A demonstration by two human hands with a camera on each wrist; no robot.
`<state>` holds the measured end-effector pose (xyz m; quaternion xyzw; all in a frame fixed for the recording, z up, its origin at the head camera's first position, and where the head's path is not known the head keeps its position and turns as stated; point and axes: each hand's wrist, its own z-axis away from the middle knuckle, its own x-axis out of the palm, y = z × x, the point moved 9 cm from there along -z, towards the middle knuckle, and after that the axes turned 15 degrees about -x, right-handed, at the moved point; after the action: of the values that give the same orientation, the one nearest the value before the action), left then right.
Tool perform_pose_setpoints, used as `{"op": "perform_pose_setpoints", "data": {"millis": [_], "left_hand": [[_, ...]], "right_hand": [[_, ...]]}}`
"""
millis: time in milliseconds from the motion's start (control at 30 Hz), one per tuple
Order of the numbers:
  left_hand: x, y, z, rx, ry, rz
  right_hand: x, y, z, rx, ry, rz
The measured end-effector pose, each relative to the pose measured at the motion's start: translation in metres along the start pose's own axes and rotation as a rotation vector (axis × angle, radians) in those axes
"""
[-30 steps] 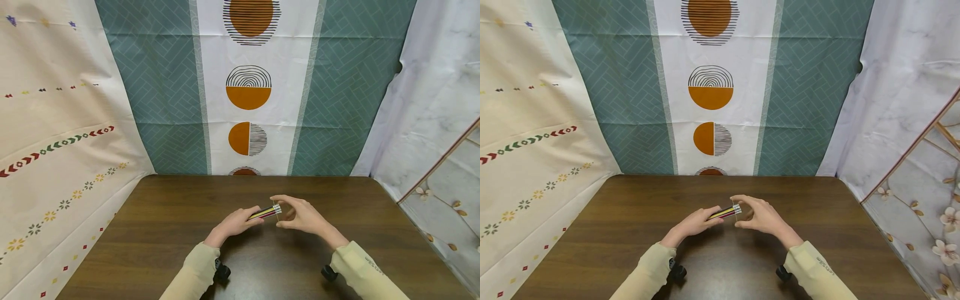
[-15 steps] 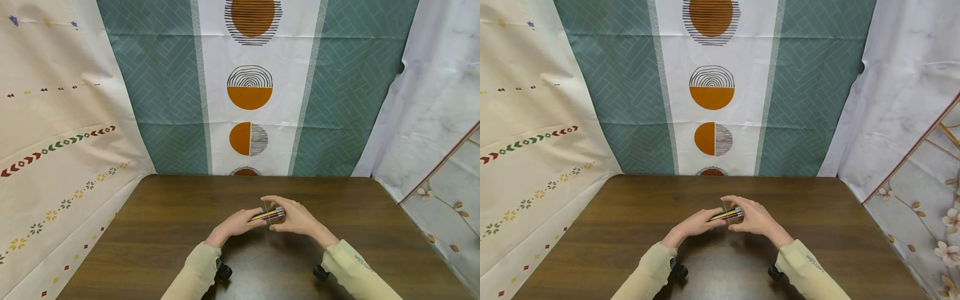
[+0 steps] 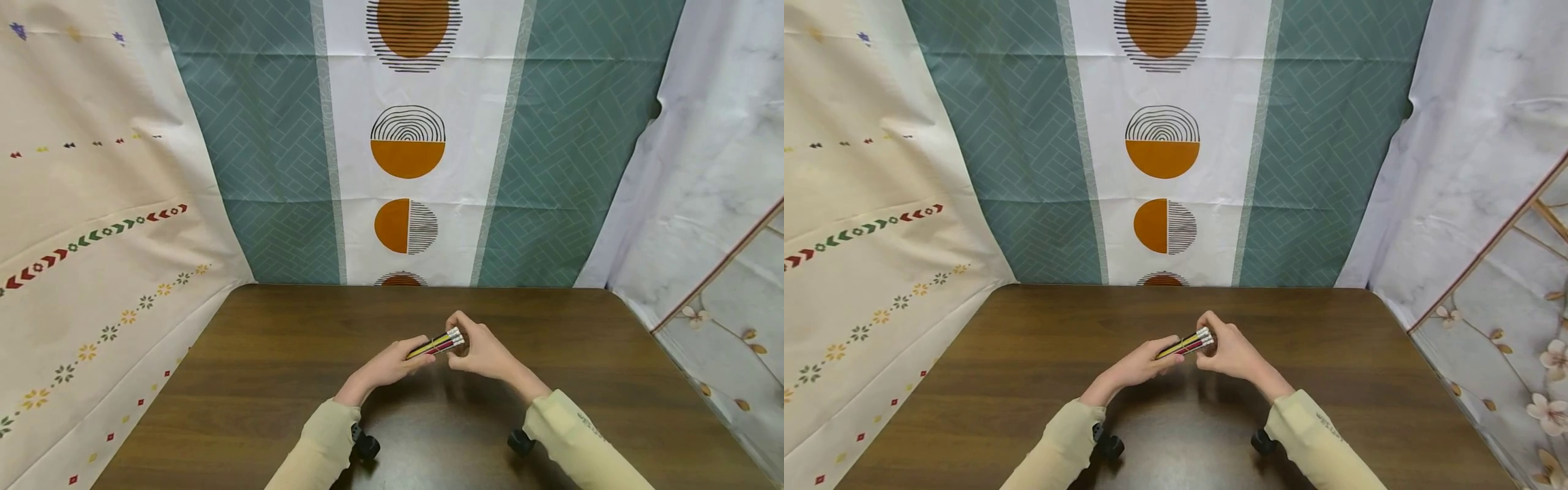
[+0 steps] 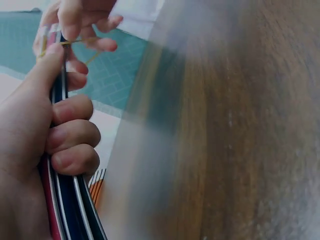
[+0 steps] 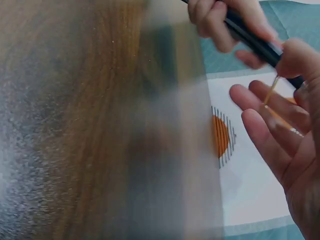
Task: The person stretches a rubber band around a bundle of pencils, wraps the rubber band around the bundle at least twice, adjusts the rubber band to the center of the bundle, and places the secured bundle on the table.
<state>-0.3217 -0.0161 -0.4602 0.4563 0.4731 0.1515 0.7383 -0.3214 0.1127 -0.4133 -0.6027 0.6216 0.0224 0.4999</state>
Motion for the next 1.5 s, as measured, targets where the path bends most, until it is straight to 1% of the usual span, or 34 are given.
{"op": "perform_pose_setpoints", "data": {"millis": [133, 233, 333, 433, 500, 533, 567, 633, 700, 733, 767, 833, 900, 1000, 1033, 1100, 1167, 1233, 1300, 1367, 1500], "left_hand": [[-0.003, 0.005, 0.001, 0.013, 0.009, 0.124], [-0.008, 0.015, 0.002, 0.026, 0.018, 0.195], [-0.014, 0.029, 0.003, 0.057, 0.019, 0.259], [-0.022, 0.042, 0.003, 0.081, 0.039, 0.298], [-0.027, 0.046, 0.003, 0.074, 0.068, 0.31], [-0.03, 0.05, 0.005, 0.063, 0.085, 0.318], [-0.033, 0.049, 0.004, 0.049, 0.104, 0.322], [-0.036, 0.044, 0.002, 0.011, 0.136, 0.345], [-0.037, 0.035, -0.001, -0.037, 0.163, 0.404], [-0.037, 0.03, -0.003, -0.062, 0.177, 0.441], [-0.037, 0.021, -0.007, -0.09, 0.194, 0.474], [-0.035, 0.01, -0.011, -0.14, 0.227, 0.534], [-0.03, 0.002, -0.015, -0.174, 0.248, 0.558], [-0.018, -0.005, -0.02, -0.201, 0.244, 0.569], [-0.015, -0.007, -0.021, -0.204, 0.238, 0.58], [-0.012, -0.009, -0.021, -0.208, 0.247, 0.611], [-0.012, -0.01, -0.02, -0.205, 0.271, 0.657], [-0.013, -0.011, -0.019, -0.192, 0.3, 0.692], [-0.015, -0.012, -0.017, -0.178, 0.321, 0.724], [-0.015, -0.014, -0.016, -0.17, 0.329, 0.748], [-0.015, -0.019, -0.015, -0.166, 0.351, 0.775]], "right_hand": [[-0.001, 0.007, 0.005, 0.034, 0.031, -0.133], [0.002, 0.014, 0.008, 0.07, 0.017, -0.216], [0.006, 0.02, 0.01, 0.101, -0.02, -0.26], [0.008, 0.023, 0.01, 0.101, -0.067, -0.257], [0.01, 0.023, 0.012, 0.107, -0.094, -0.246], [0.011, 0.023, 0.013, 0.112, -0.104, -0.239], [0.013, 0.022, 0.013, 0.118, -0.112, -0.232], [0.014, 0.017, 0.014, 0.115, -0.119, -0.227], [0.015, 0.01, 0.014, 0.083, -0.104, -0.236], [0.015, 0.005, 0.013, 0.061, -0.088, -0.251], [0.014, -0.002, 0.011, 0.037, -0.069, -0.271], [0.012, -0.013, 0.007, -0.014, -0.016, -0.325], [0.011, -0.023, 0.001, -0.05, 0.052, -0.384], [0.01, -0.03, -0.006, -0.073, 0.193, -0.451], [0.01, -0.03, -0.008, -0.065, 0.246, -0.471], [0.01, -0.027, -0.008, -0.032, 0.352, -0.494], [0.012, -0.02, -0.006, 0.025, 0.441, -0.532], [0.016, -0.012, -0.002, 0.095, 0.506, -0.59], [0.02, -0.009, 0.0, 0.133, 0.54, -0.661], [0.024, -0.009, -0.002, 0.133, 0.555, -0.732], [0.024, -0.015, -0.01, 0.082, 0.582, -0.828]]}}
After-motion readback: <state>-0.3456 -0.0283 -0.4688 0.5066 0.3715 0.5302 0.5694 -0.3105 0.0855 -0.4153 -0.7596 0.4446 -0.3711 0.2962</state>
